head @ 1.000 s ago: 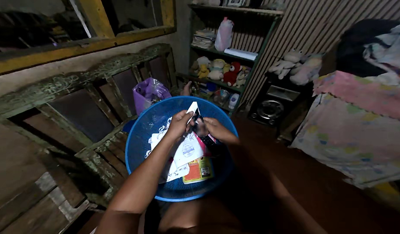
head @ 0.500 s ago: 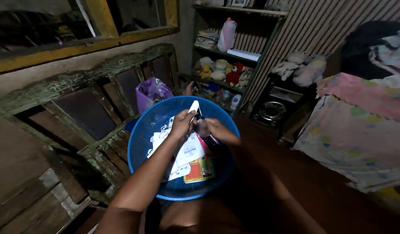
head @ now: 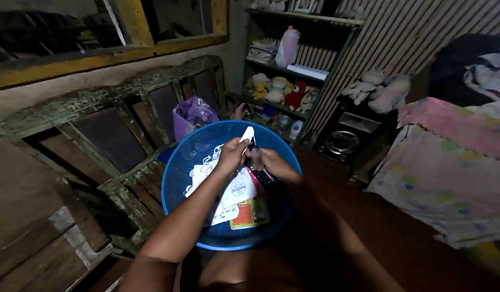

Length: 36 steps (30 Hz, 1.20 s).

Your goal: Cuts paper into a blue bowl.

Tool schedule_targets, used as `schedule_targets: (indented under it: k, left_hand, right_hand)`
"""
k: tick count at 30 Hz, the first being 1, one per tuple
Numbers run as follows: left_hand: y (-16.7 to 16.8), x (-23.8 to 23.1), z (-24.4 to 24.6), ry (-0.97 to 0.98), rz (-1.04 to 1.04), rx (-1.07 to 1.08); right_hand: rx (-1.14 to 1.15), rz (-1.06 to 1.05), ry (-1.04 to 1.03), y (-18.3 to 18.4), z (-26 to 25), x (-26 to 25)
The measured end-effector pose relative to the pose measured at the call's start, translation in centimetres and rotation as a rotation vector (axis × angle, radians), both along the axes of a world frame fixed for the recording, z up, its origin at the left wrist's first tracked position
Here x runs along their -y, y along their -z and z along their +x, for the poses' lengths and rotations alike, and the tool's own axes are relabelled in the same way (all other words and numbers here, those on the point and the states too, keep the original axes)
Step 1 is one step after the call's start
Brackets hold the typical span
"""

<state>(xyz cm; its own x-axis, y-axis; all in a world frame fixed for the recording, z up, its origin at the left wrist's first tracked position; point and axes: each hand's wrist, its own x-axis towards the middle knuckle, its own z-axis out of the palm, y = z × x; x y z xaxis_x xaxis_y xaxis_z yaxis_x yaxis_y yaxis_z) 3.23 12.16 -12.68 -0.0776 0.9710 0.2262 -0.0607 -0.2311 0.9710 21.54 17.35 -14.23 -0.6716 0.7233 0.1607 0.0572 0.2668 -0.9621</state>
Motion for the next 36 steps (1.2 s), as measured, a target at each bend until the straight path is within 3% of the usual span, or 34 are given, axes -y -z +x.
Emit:
schedule_targets:
  k: [15, 36]
  left_hand:
    - [-0.8, 0.3, -0.6, 0.051, 0.022, -0.081]
    - [-3.5, 0.7, -5.7, 0.212, -0.028, -0.298]
  right_hand:
    - [-0.074, -0.003, -0.007, 0.2, 0.0, -0.1]
    - [-0.042, 0.001, -0.046, 0.0, 0.2, -0.2]
